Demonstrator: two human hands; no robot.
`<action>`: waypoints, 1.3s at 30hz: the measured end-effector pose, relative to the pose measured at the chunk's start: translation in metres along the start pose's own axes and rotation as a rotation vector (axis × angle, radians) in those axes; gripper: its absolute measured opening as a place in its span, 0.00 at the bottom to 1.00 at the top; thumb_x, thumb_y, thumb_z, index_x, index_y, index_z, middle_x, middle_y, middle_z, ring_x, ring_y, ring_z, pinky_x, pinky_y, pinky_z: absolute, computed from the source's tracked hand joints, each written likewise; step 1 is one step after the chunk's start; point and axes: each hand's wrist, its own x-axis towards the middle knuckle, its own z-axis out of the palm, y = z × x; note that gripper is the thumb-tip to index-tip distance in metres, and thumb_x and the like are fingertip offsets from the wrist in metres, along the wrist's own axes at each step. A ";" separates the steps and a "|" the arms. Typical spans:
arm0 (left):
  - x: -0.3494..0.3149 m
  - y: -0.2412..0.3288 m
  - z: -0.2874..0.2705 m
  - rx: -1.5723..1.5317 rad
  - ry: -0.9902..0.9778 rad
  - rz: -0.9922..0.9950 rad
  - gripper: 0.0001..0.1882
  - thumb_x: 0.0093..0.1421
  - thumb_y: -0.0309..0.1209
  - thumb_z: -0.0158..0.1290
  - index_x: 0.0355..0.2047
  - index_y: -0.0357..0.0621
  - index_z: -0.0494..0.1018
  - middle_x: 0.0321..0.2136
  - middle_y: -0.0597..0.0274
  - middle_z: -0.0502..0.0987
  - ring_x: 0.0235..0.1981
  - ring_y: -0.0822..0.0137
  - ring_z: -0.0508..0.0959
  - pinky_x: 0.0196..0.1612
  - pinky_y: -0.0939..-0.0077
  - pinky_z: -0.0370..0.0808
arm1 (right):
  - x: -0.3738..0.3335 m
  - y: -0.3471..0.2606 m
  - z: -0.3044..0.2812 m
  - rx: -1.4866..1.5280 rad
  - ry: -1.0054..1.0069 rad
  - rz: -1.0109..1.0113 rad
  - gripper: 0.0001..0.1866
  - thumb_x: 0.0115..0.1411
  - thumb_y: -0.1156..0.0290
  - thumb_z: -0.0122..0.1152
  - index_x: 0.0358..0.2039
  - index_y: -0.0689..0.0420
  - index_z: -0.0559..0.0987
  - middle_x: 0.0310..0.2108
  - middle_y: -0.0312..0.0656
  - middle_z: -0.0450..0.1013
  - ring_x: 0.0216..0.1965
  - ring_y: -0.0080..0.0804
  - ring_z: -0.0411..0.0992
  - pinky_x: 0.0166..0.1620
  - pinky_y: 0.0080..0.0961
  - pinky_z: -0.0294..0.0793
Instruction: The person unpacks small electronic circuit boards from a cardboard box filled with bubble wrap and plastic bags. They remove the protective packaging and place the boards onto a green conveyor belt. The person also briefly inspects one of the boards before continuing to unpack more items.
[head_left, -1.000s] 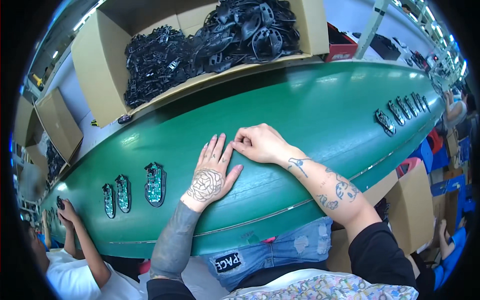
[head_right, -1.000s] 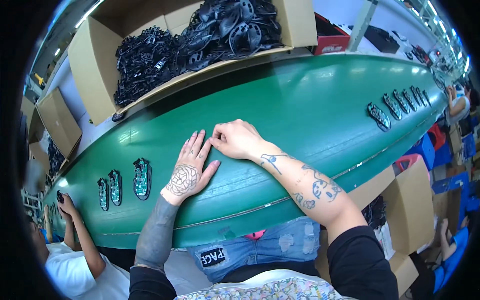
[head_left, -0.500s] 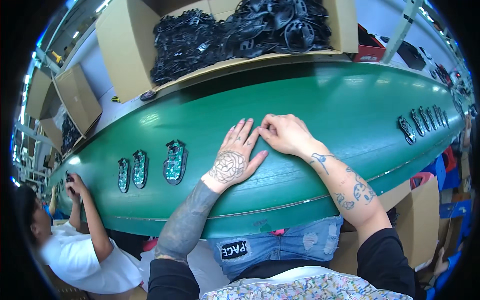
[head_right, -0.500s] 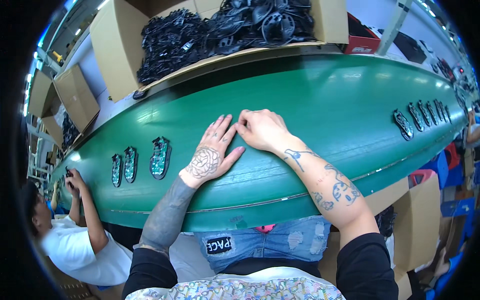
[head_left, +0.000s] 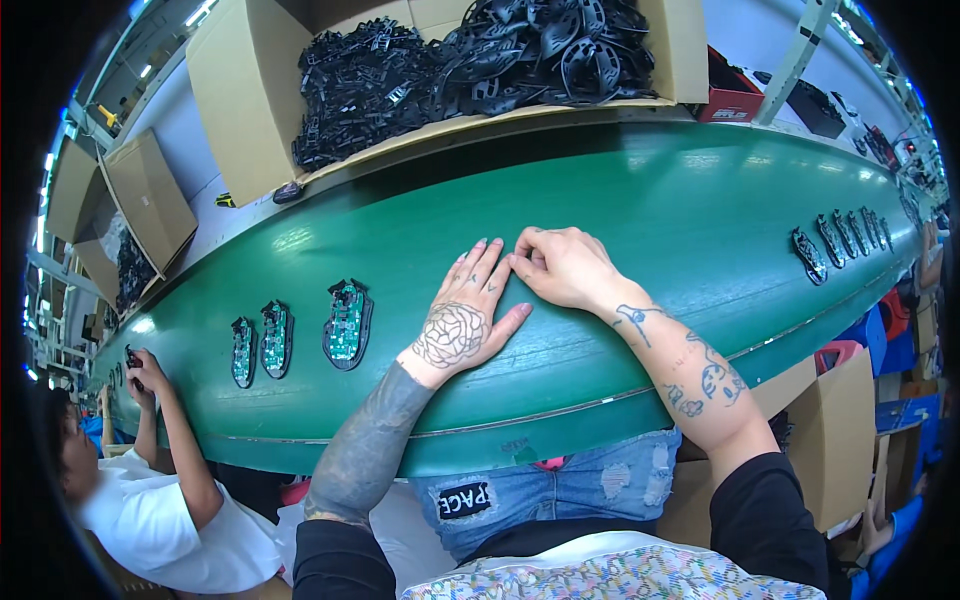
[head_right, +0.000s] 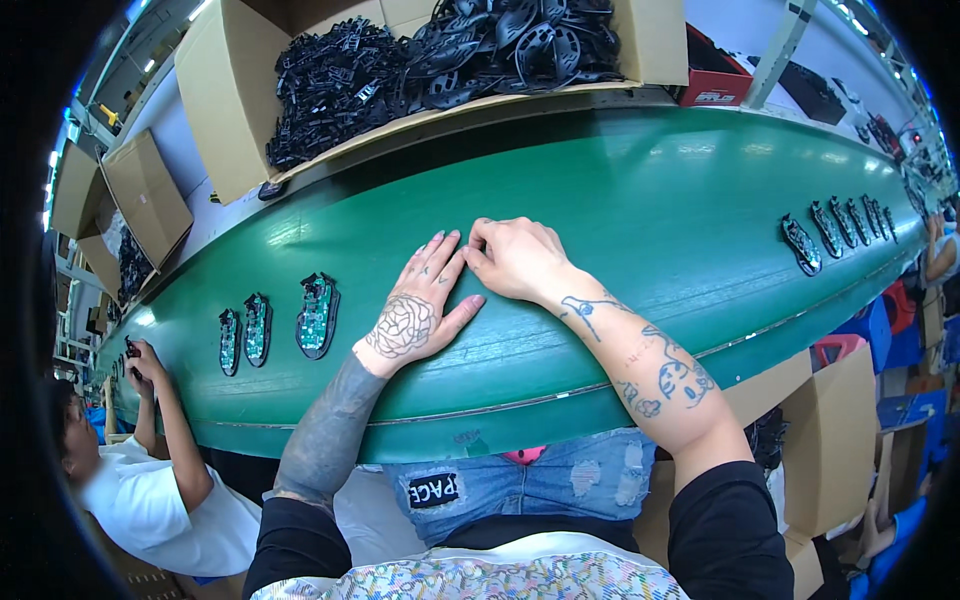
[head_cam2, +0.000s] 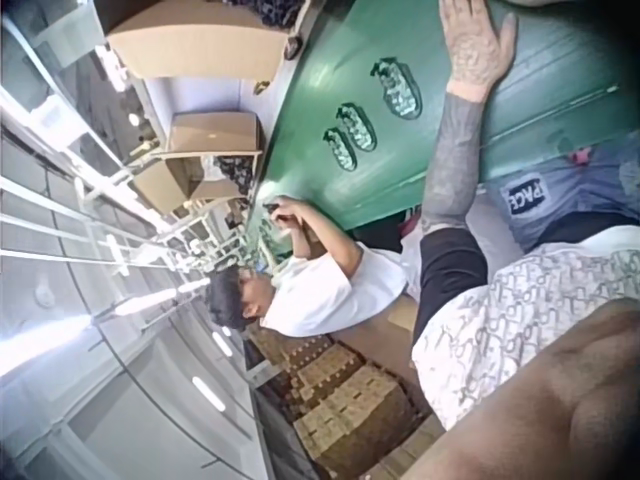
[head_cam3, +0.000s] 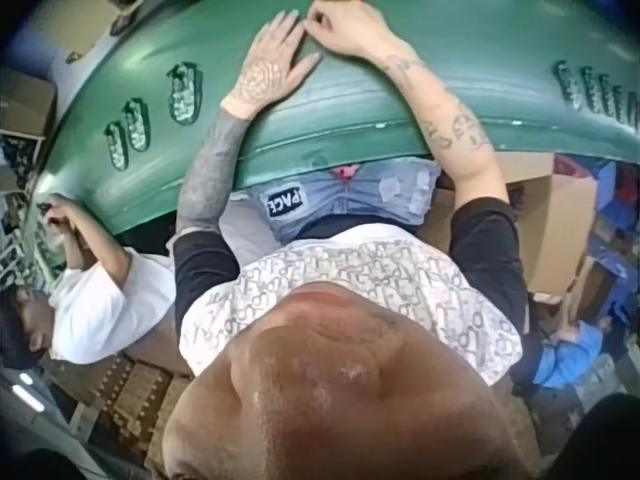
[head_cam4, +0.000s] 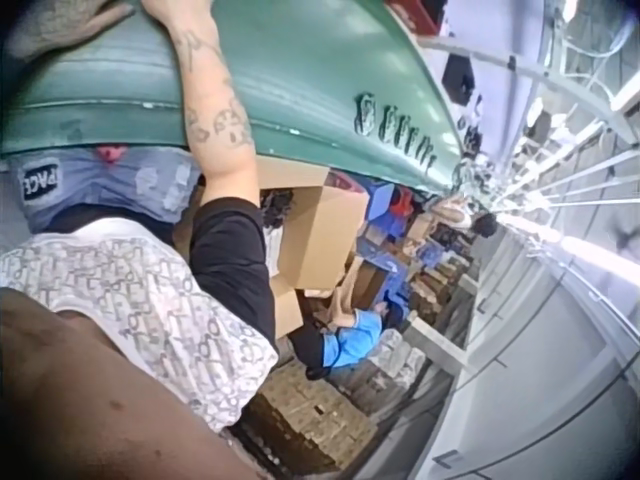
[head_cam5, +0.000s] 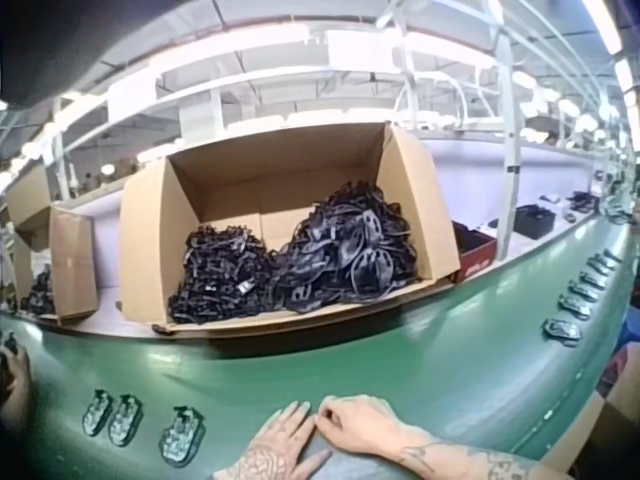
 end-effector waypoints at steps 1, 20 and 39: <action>-0.001 -0.001 0.001 0.008 0.011 0.004 0.34 0.60 0.49 0.48 0.58 0.35 0.61 0.60 0.42 0.59 0.63 0.47 0.57 0.64 0.55 0.53 | 0.000 -0.001 0.000 -0.005 0.001 0.000 0.12 0.57 0.60 0.53 0.33 0.54 0.77 0.29 0.43 0.77 0.34 0.45 0.76 0.39 0.39 0.74; 0.001 0.001 -0.002 -0.032 -0.028 0.008 0.35 0.60 0.48 0.49 0.59 0.33 0.58 0.61 0.43 0.57 0.64 0.48 0.55 0.65 0.55 0.52 | 0.000 -0.001 0.001 0.001 0.032 -0.035 0.11 0.56 0.62 0.52 0.32 0.55 0.76 0.28 0.45 0.77 0.33 0.47 0.76 0.39 0.40 0.75; 0.002 0.004 -0.002 -0.062 -0.011 0.044 0.36 0.60 0.48 0.49 0.58 0.31 0.59 0.60 0.43 0.59 0.63 0.49 0.57 0.65 0.57 0.53 | 0.000 0.003 0.003 0.015 0.022 -0.030 0.12 0.54 0.62 0.53 0.33 0.56 0.76 0.30 0.45 0.77 0.35 0.48 0.75 0.40 0.41 0.74</action>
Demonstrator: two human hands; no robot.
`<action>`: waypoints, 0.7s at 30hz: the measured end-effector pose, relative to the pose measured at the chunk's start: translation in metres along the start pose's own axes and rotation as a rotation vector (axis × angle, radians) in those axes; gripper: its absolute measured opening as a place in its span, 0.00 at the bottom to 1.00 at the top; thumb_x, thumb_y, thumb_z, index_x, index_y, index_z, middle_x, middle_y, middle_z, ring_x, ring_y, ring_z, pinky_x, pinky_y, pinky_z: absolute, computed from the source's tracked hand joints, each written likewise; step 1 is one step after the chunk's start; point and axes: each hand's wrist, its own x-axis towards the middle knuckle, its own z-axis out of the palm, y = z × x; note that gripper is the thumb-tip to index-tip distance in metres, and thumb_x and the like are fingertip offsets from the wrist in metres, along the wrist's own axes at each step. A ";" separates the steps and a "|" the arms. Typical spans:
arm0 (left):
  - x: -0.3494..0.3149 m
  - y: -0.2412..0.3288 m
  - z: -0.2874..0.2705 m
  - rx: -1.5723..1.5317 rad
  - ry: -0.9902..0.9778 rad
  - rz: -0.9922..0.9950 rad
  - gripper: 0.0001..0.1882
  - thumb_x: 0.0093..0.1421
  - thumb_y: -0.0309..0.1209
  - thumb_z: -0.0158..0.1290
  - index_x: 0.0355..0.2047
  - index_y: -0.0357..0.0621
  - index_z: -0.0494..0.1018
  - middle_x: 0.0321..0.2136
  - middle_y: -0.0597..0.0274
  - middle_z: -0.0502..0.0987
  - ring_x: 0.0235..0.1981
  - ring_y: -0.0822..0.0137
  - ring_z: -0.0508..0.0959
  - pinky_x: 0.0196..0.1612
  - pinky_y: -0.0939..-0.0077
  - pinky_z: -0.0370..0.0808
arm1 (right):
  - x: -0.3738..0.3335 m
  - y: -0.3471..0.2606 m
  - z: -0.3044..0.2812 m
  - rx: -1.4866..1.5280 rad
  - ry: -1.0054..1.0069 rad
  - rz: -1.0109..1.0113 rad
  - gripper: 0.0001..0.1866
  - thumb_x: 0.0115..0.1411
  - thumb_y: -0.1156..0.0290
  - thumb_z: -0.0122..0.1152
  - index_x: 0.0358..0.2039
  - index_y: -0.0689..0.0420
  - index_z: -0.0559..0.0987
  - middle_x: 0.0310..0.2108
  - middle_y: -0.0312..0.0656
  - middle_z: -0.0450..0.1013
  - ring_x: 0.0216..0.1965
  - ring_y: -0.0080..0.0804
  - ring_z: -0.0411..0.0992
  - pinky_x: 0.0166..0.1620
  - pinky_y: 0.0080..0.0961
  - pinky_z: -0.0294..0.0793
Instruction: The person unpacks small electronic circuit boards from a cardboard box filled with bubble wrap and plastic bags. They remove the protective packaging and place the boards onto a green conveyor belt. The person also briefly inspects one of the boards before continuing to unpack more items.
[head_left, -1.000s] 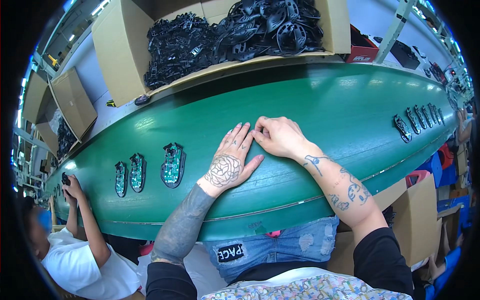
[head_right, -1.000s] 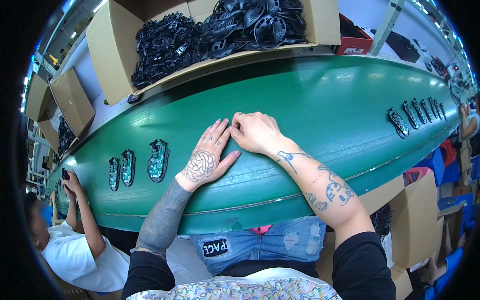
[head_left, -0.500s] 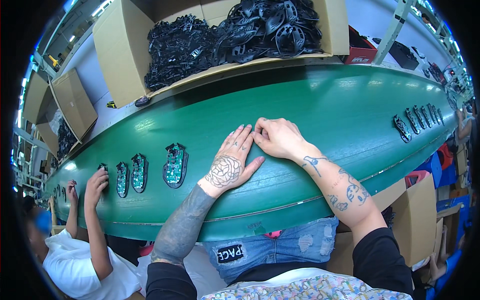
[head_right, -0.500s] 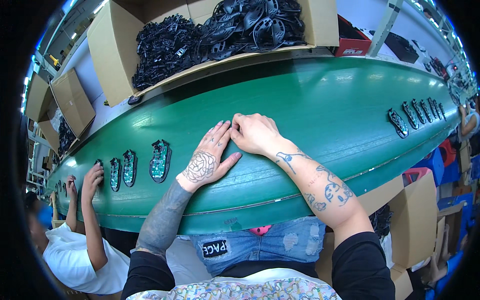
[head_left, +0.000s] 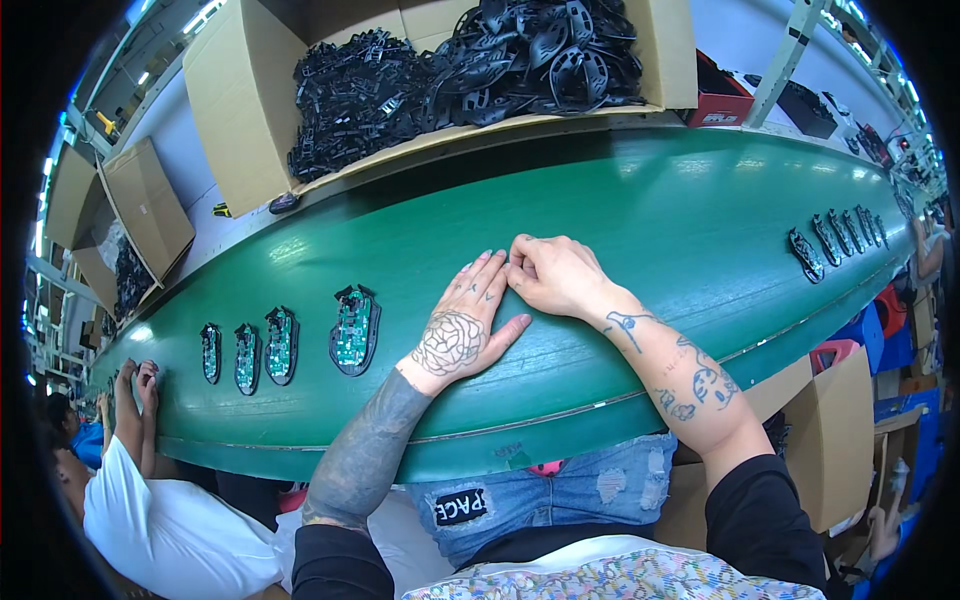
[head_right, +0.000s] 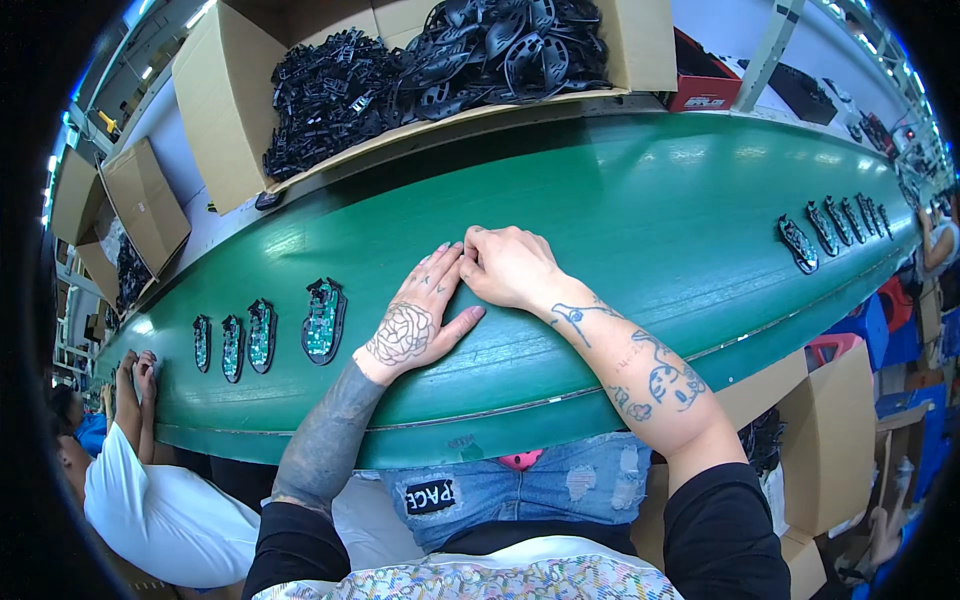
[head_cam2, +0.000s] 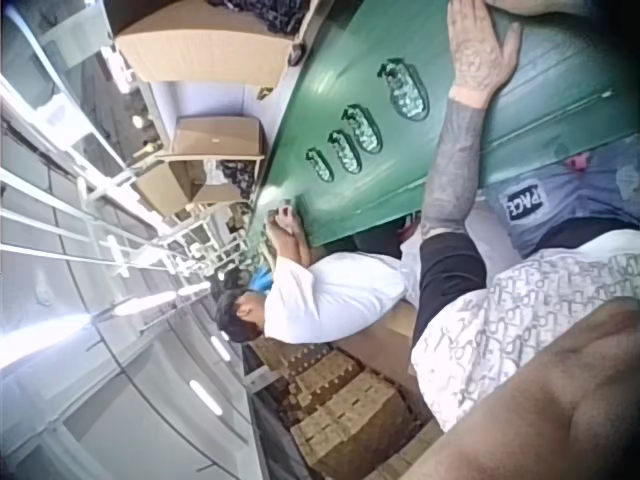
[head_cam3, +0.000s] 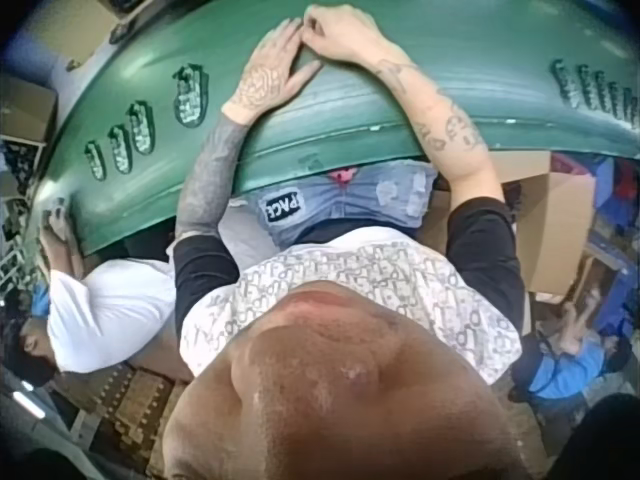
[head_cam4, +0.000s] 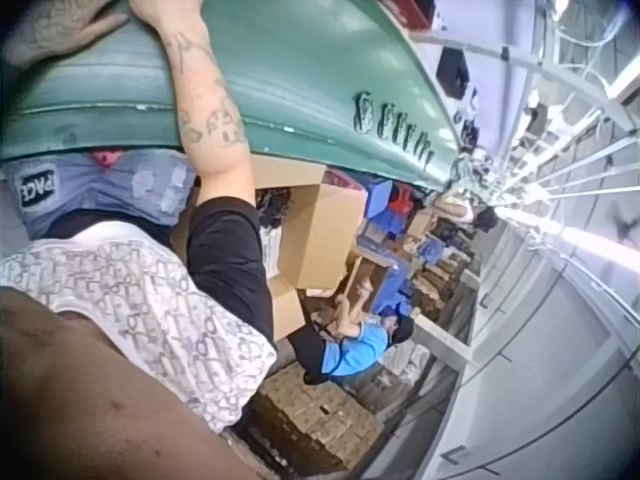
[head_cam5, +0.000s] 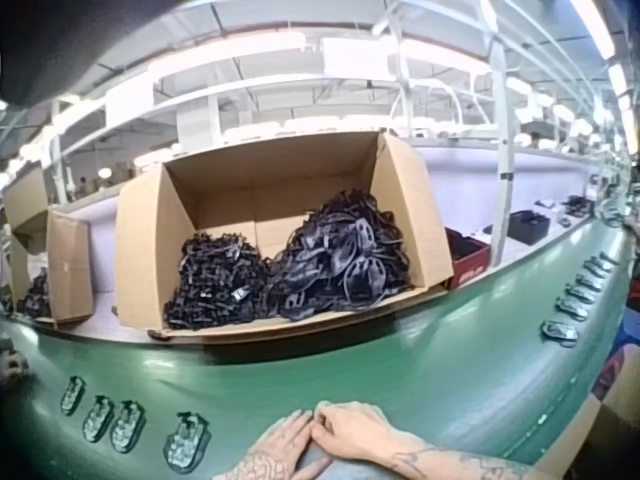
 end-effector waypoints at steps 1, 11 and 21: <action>0.000 0.000 0.000 0.000 0.000 0.001 0.36 0.60 0.48 0.49 0.58 0.31 0.59 0.60 0.44 0.59 0.63 0.49 0.57 0.65 0.57 0.53 | 0.000 0.000 0.000 0.000 0.001 0.000 0.12 0.54 0.62 0.53 0.33 0.56 0.76 0.30 0.45 0.77 0.35 0.47 0.75 0.40 0.41 0.74; 0.000 0.002 -0.002 -0.019 -0.029 -0.004 0.35 0.61 0.47 0.48 0.59 0.34 0.57 0.60 0.43 0.59 0.63 0.48 0.56 0.65 0.58 0.52 | 0.000 0.000 0.000 -0.009 -0.005 0.005 0.12 0.54 0.62 0.53 0.33 0.56 0.75 0.30 0.45 0.77 0.35 0.47 0.75 0.40 0.41 0.74; 0.000 0.003 -0.001 -0.026 -0.020 0.009 0.35 0.60 0.47 0.49 0.59 0.33 0.57 0.59 0.42 0.59 0.63 0.48 0.57 0.65 0.58 0.53 | 0.001 0.003 0.002 -0.026 0.026 -0.024 0.11 0.55 0.63 0.53 0.31 0.57 0.75 0.27 0.44 0.76 0.32 0.45 0.75 0.37 0.38 0.74</action>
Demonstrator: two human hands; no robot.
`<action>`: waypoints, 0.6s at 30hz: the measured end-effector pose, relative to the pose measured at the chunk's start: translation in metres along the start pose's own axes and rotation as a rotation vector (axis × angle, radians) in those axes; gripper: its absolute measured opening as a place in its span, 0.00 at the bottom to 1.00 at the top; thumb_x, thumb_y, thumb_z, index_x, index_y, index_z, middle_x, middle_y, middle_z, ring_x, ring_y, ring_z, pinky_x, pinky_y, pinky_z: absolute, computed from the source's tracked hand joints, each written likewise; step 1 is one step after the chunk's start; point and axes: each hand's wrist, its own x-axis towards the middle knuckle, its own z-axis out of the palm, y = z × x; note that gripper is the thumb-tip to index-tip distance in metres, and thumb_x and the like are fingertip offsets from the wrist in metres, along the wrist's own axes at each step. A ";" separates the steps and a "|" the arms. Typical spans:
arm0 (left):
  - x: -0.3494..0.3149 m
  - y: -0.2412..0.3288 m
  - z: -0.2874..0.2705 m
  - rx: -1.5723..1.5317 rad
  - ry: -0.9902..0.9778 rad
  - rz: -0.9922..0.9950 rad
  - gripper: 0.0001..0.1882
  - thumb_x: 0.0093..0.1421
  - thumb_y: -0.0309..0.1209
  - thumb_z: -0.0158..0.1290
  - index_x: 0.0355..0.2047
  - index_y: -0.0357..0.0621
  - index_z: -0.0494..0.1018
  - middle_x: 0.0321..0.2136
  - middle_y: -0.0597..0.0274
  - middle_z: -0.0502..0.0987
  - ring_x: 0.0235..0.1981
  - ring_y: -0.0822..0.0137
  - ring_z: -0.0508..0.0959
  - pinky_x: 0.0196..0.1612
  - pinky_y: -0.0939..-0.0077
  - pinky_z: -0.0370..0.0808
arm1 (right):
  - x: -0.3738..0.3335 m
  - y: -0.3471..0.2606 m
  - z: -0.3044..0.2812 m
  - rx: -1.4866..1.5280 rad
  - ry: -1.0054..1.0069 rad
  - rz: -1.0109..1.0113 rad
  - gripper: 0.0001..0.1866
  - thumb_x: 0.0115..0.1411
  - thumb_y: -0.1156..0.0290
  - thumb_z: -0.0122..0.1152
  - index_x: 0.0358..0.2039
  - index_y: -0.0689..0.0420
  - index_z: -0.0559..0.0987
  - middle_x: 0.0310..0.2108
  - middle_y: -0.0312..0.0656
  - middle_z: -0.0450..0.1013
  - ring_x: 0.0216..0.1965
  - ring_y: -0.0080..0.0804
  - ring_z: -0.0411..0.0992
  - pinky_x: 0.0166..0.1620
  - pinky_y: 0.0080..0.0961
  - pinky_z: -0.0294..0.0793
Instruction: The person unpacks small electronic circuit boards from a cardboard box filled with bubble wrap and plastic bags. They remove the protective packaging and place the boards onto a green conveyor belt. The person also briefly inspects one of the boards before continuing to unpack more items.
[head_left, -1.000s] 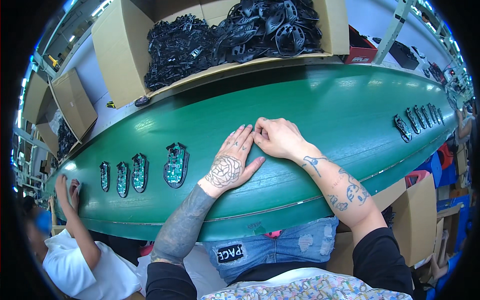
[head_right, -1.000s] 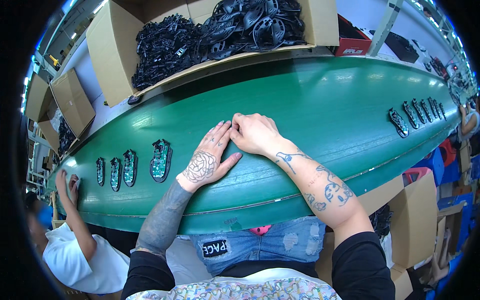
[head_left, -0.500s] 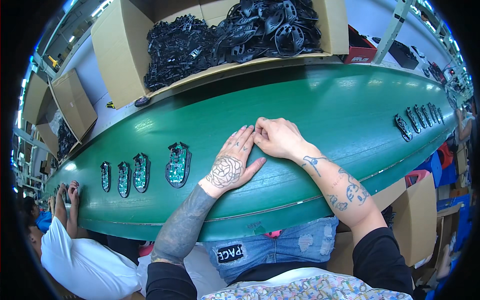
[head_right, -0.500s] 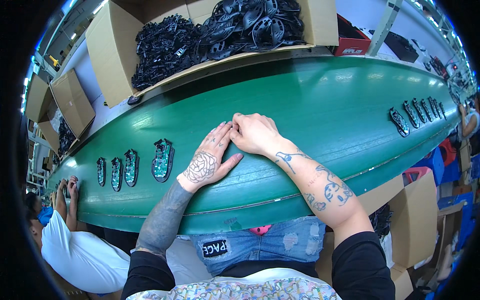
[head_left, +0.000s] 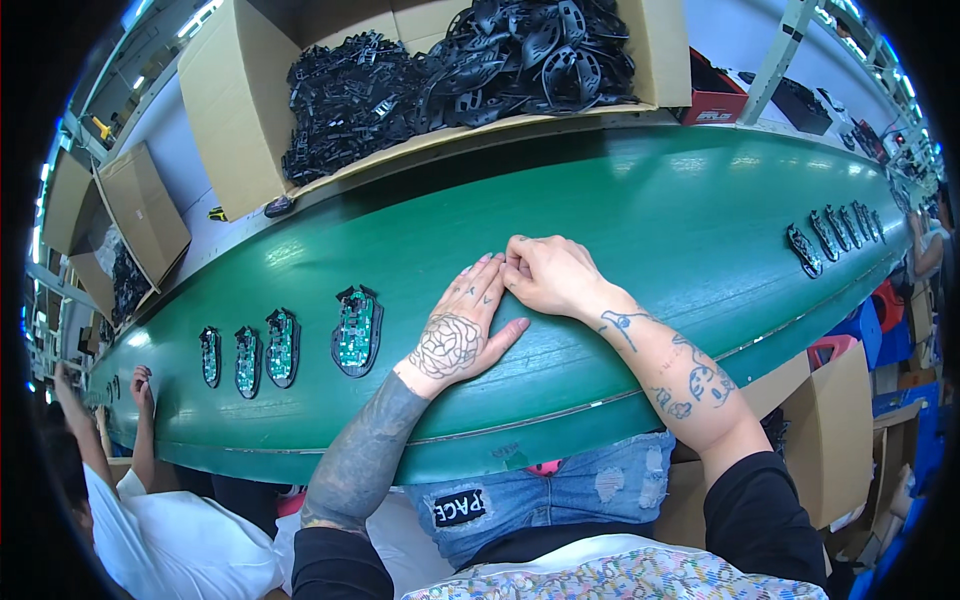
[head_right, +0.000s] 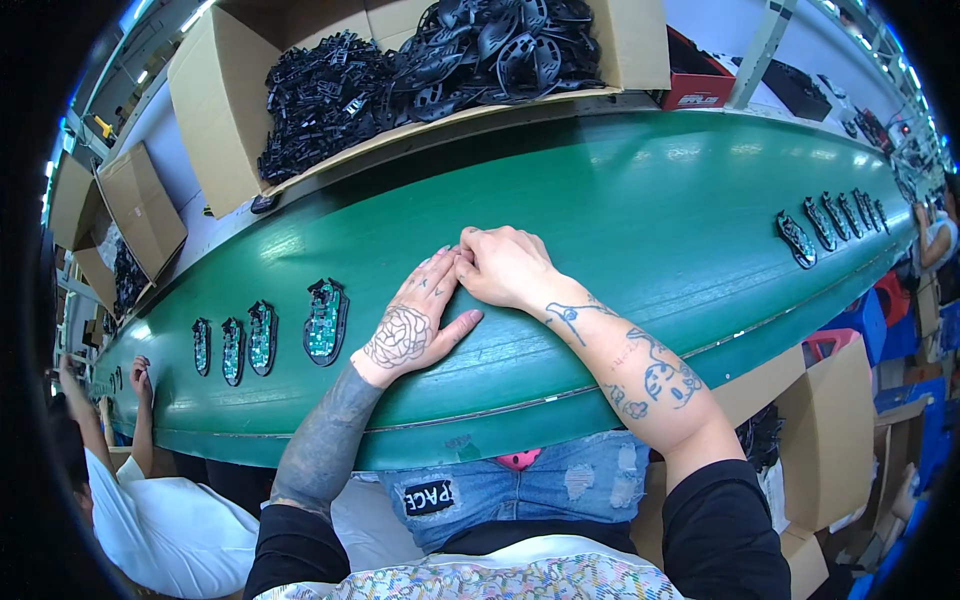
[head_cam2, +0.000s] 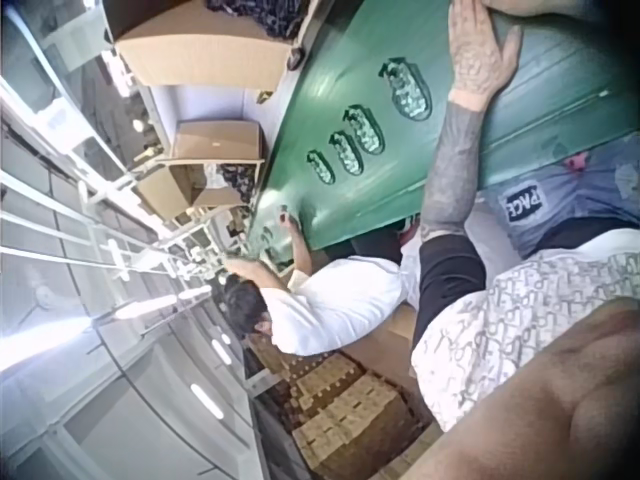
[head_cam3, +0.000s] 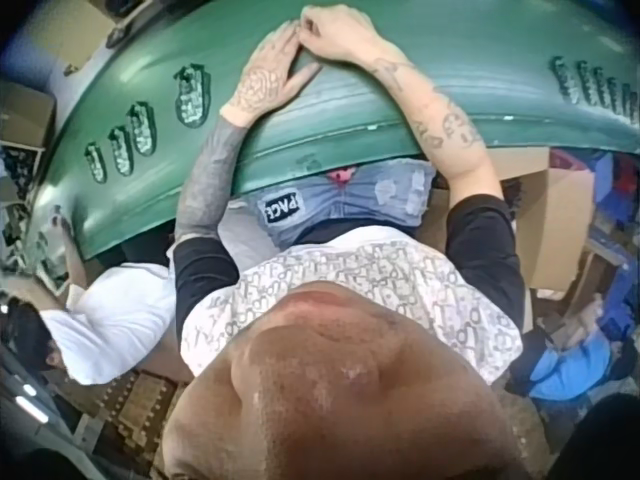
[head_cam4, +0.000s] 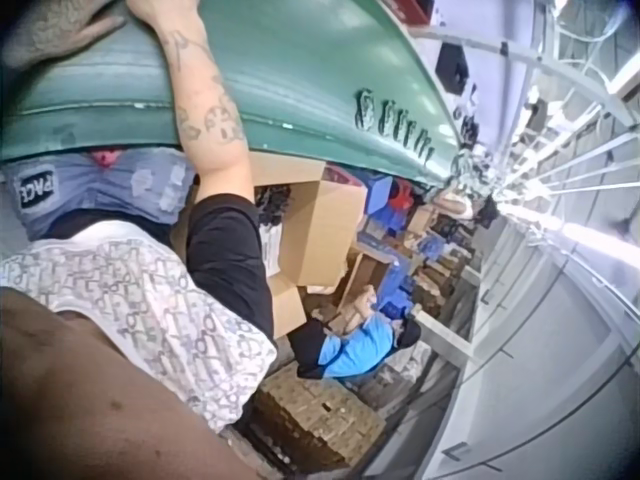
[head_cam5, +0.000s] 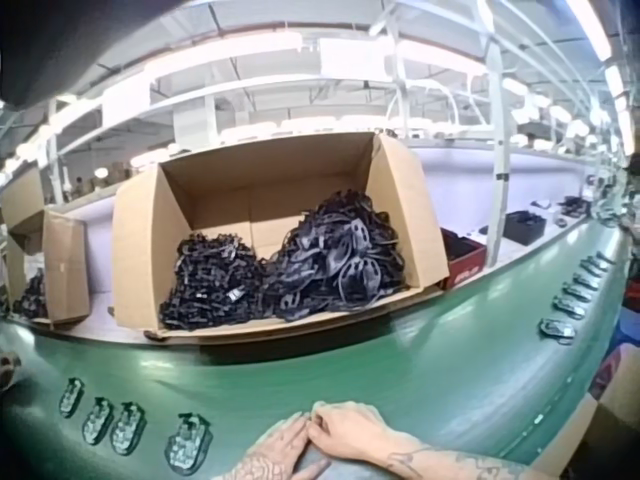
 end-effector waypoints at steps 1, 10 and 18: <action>-0.001 0.000 -0.001 0.006 -0.003 -0.007 0.35 0.60 0.47 0.49 0.59 0.33 0.58 0.59 0.42 0.59 0.63 0.48 0.57 0.65 0.58 0.53 | 0.000 -0.001 0.001 -0.006 0.007 -0.008 0.11 0.54 0.63 0.54 0.31 0.57 0.75 0.26 0.43 0.76 0.31 0.43 0.75 0.36 0.37 0.74; 0.003 0.002 0.001 -0.016 0.003 0.011 0.35 0.60 0.46 0.49 0.59 0.33 0.58 0.58 0.42 0.60 0.63 0.48 0.58 0.65 0.58 0.54 | 0.001 0.002 -0.001 -0.015 0.004 0.000 0.10 0.55 0.64 0.53 0.31 0.58 0.75 0.26 0.44 0.76 0.31 0.44 0.75 0.37 0.37 0.73; 0.000 0.002 0.000 -0.028 0.018 0.023 0.35 0.59 0.45 0.51 0.58 0.32 0.58 0.58 0.41 0.61 0.62 0.48 0.59 0.65 0.58 0.54 | 0.001 -0.001 -0.001 -0.007 -0.011 -0.003 0.11 0.55 0.62 0.51 0.29 0.56 0.75 0.27 0.47 0.76 0.32 0.47 0.75 0.38 0.41 0.73</action>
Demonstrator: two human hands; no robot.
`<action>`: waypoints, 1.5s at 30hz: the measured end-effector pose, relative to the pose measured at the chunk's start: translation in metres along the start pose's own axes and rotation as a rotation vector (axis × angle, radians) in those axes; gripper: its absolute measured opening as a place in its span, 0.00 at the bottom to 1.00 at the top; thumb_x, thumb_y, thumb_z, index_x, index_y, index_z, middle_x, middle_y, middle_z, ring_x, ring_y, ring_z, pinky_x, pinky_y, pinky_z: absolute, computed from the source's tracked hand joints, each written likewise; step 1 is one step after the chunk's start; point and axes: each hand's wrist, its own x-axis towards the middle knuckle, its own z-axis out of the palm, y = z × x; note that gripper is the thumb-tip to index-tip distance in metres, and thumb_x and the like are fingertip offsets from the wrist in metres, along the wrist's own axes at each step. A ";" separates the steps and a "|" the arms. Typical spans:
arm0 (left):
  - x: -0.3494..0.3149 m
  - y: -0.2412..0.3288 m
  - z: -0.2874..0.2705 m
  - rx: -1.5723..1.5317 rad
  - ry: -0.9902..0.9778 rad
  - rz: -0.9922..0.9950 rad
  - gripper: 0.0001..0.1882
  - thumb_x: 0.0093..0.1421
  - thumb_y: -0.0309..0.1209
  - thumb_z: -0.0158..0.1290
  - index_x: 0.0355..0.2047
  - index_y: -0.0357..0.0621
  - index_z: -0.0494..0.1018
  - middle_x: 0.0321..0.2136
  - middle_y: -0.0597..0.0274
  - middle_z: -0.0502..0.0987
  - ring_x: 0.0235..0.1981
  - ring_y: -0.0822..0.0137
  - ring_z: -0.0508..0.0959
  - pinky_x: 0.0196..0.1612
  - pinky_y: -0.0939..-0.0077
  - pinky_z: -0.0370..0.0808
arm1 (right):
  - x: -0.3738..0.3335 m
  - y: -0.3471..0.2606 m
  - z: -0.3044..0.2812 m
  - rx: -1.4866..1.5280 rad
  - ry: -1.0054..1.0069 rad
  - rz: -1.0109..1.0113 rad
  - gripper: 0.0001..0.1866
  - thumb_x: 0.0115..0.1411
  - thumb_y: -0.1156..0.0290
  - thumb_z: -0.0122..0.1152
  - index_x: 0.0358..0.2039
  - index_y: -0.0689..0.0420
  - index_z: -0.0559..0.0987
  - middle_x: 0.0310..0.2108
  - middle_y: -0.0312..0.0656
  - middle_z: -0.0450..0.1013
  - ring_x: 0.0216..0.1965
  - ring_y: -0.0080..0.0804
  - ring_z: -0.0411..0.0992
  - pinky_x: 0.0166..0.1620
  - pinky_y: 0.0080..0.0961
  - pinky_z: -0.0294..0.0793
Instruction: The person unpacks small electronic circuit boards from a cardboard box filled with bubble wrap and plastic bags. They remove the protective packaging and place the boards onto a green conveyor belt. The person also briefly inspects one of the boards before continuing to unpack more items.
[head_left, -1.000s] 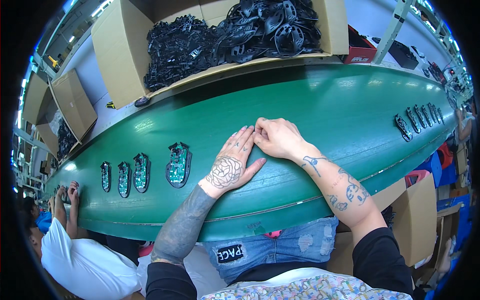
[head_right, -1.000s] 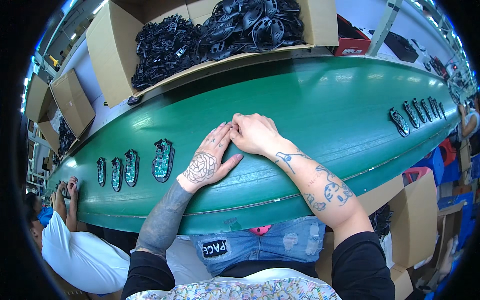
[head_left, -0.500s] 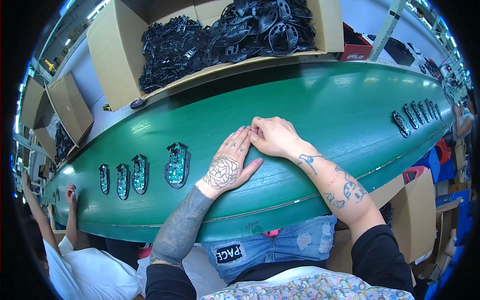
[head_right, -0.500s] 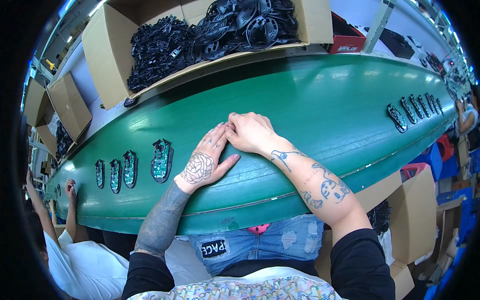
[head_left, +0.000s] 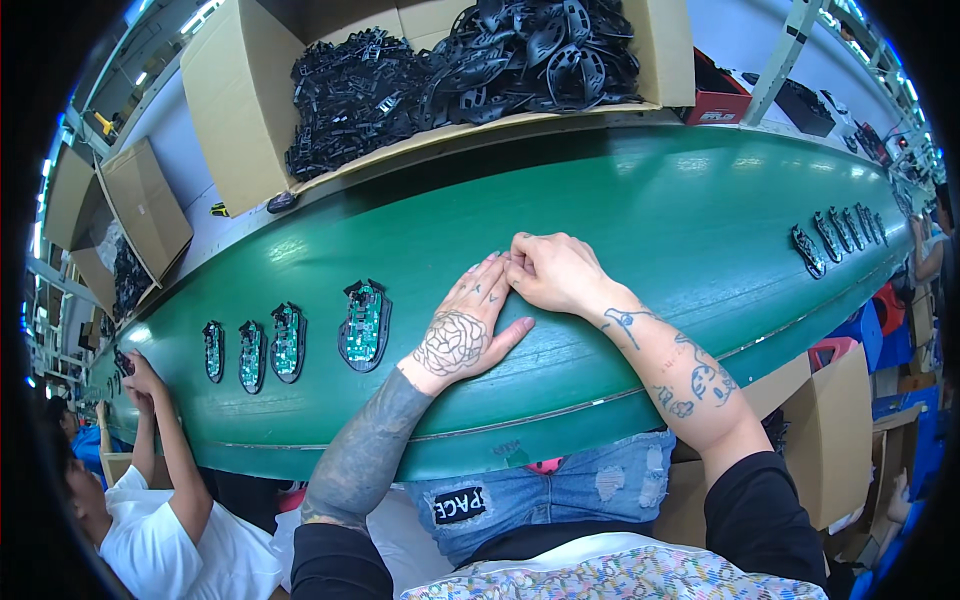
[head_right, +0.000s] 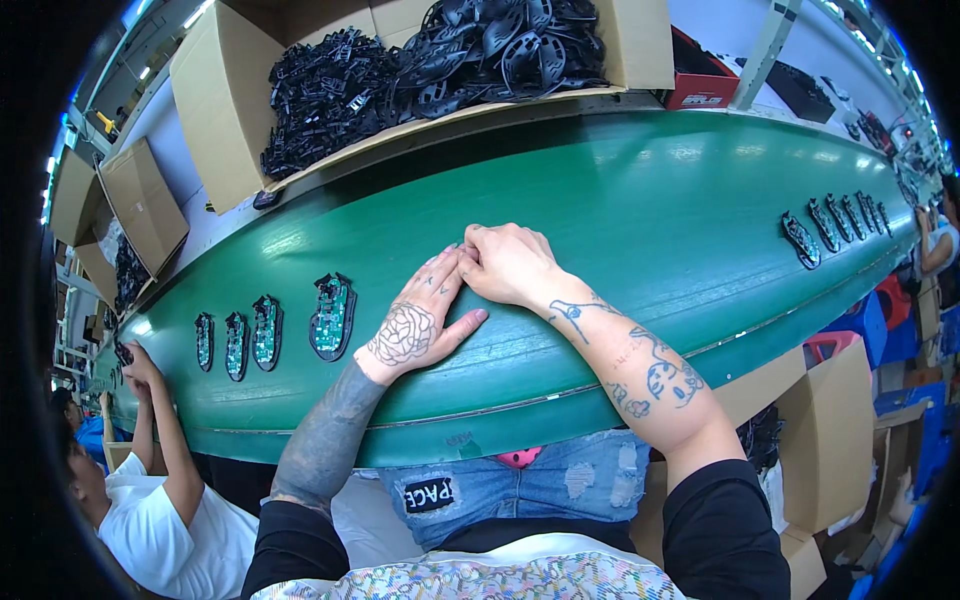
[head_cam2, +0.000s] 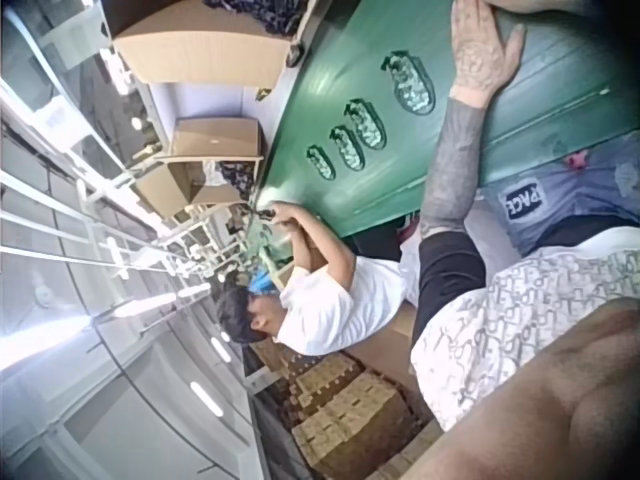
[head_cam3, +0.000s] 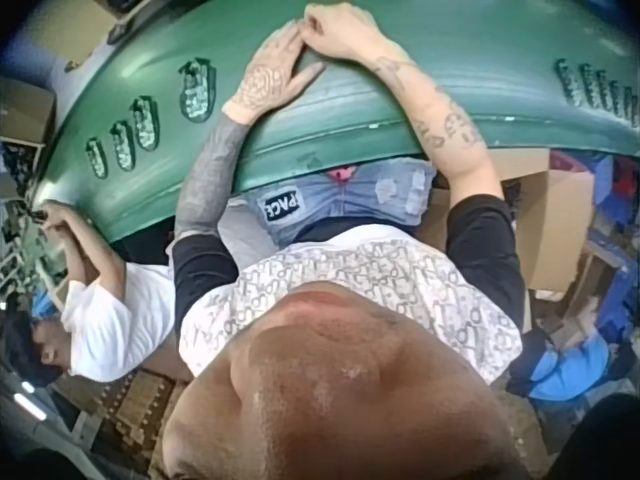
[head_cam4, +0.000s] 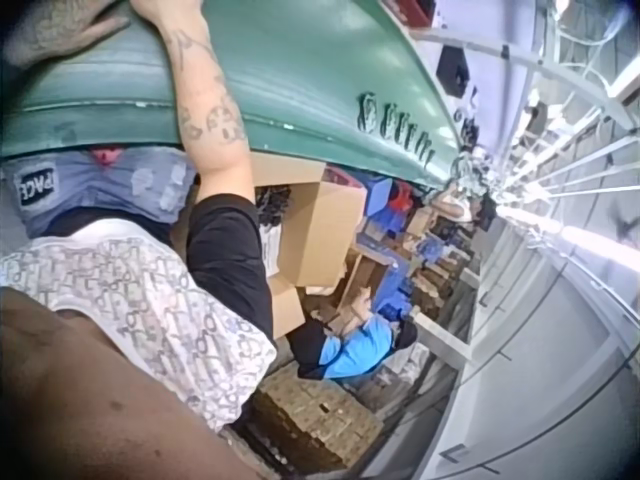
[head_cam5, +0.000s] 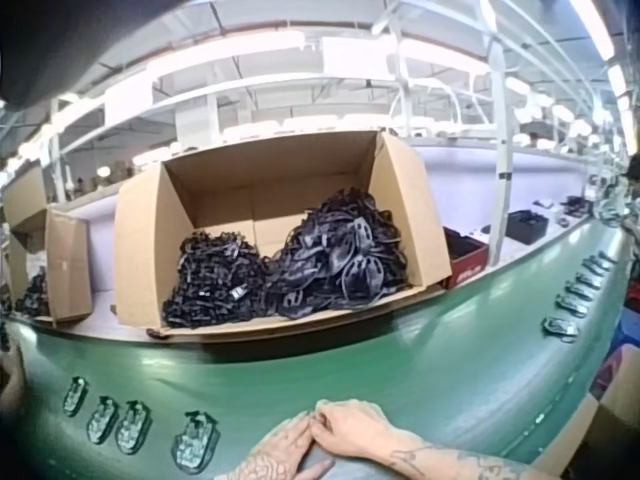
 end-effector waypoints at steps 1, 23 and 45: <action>-0.001 0.000 -0.001 -0.001 0.002 0.001 0.35 0.59 0.45 0.51 0.58 0.32 0.58 0.58 0.41 0.61 0.62 0.48 0.59 0.65 0.58 0.54 | 0.000 -0.001 0.000 0.005 -0.005 0.003 0.11 0.56 0.61 0.51 0.29 0.56 0.75 0.27 0.49 0.76 0.33 0.49 0.75 0.39 0.43 0.73; 0.004 0.012 -0.001 -0.016 -0.042 -0.025 0.35 0.55 0.38 0.55 0.58 0.31 0.58 0.58 0.41 0.61 0.62 0.46 0.59 0.63 0.57 0.56 | -0.005 0.007 0.000 0.025 0.033 -0.031 0.14 0.52 0.59 0.54 0.28 0.57 0.77 0.28 0.49 0.77 0.34 0.50 0.75 0.39 0.44 0.73; 0.001 0.022 -0.018 0.008 -0.110 -0.057 0.33 0.55 0.39 0.54 0.57 0.33 0.61 0.59 0.41 0.60 0.62 0.45 0.58 0.63 0.57 0.55 | -0.007 -0.001 -0.002 0.085 0.057 -0.055 0.12 0.50 0.59 0.57 0.26 0.55 0.77 0.24 0.46 0.75 0.31 0.49 0.75 0.37 0.42 0.73</action>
